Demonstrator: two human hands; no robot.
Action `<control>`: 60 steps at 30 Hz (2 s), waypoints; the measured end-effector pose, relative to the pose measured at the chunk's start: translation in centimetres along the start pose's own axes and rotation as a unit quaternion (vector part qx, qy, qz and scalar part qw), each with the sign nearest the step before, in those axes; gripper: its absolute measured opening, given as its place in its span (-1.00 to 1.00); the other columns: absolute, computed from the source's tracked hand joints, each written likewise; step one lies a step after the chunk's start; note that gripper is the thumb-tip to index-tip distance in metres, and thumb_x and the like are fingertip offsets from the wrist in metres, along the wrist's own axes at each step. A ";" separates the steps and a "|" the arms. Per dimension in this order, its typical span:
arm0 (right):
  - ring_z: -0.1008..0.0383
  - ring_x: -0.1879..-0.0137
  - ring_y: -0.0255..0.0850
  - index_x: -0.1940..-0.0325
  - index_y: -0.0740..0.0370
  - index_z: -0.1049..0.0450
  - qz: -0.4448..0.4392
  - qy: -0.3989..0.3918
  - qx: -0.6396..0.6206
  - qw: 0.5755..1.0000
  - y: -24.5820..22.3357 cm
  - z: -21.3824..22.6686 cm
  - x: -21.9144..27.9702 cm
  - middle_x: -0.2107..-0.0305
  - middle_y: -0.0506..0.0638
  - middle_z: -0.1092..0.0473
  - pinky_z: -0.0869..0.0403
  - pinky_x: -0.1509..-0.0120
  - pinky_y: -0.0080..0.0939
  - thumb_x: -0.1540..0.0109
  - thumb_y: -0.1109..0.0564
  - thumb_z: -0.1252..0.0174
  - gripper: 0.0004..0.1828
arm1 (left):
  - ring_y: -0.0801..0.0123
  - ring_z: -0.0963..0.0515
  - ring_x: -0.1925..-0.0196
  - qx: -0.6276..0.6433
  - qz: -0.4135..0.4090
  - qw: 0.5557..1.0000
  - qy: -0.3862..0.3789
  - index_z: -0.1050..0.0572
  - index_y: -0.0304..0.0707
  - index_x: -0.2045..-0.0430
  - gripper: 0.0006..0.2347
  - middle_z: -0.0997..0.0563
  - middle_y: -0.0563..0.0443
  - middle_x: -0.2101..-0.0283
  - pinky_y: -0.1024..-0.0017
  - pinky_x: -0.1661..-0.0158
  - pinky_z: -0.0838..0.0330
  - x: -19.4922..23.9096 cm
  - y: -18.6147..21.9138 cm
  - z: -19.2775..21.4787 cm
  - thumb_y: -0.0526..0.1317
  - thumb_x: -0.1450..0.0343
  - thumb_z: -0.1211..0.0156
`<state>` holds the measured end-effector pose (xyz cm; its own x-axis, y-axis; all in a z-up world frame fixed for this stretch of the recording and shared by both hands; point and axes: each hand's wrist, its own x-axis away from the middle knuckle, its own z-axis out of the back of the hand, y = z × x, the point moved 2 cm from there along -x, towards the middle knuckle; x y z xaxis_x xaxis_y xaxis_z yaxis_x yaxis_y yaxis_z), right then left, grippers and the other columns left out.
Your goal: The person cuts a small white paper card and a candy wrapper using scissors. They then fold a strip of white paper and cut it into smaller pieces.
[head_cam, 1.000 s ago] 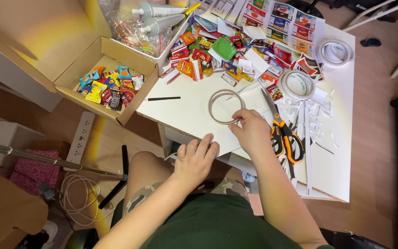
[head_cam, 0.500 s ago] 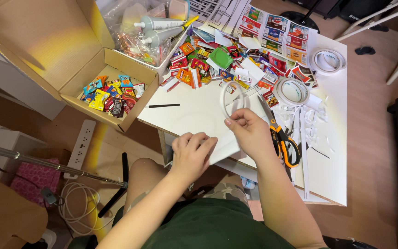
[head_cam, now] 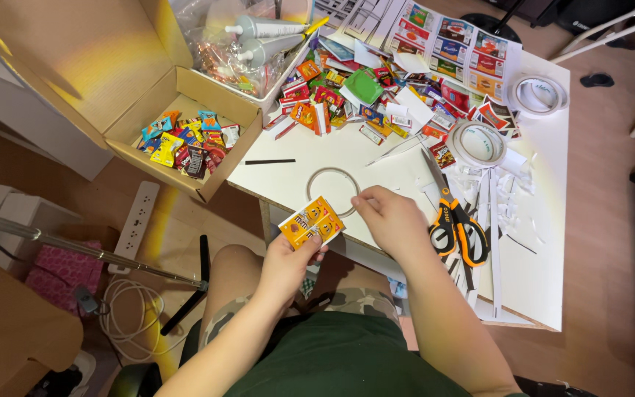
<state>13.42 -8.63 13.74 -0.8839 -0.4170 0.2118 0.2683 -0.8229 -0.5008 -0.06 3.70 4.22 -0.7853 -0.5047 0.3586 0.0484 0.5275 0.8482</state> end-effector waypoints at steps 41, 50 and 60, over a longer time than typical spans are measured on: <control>-0.58 0.50 -0.18 0.12 0.37 -0.45 -0.133 -0.197 -0.631 0.738 4.9 -9.5 3.1 0.35 0.19 -0.55 -0.55 0.52 -0.27 -0.31 0.07 -0.25 -0.73 | 0.17 -0.71 0.27 -0.341 -0.385 0.856 0.056 -0.68 -0.04 0.36 -0.94 -0.74 0.07 0.32 0.31 0.18 -0.55 -0.5 -0.3 2.7 -0.28 -0.38 -0.35; -0.65 0.13 -0.04 -0.05 0.30 -0.60 0.104 0.086 -0.271 0.953 9.9 0.0 3.5 0.23 0.18 -0.59 -0.59 0.02 -0.06 -0.22 0.19 -0.32 -0.68 | 0.14 -0.68 0.16 -0.444 -0.608 0.658 0.007 -0.62 -0.06 0.26 -0.90 -0.67 0.04 0.03 0.22 0.15 -0.59 -3.7 -3.4 3.5 -0.31 -0.45 -0.19; -0.63 0.03 0.04 -0.24 -0.01 -0.53 -0.086 0.135 0.273 0.949 13.3 3.4 2.3 0.21 0.09 -0.56 -0.55 -0.07 0.00 -0.29 -0.22 -0.15 -0.50 | -0.08 -0.55 -0.01 -0.565 -0.353 0.743 -0.066 -0.53 0.18 -0.03 -0.59 -0.51 -0.07 -0.01 0.08 0.03 -0.48 -2.1 0.1 3.5 -0.43 -0.36 -0.09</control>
<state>16.29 -21.89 10.44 -0.9786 -0.2056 -0.0088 0.2050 -0.9776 0.0468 -0.54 7.16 2.16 -0.9116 -0.2719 -0.3084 0.0246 -0.7848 0.6192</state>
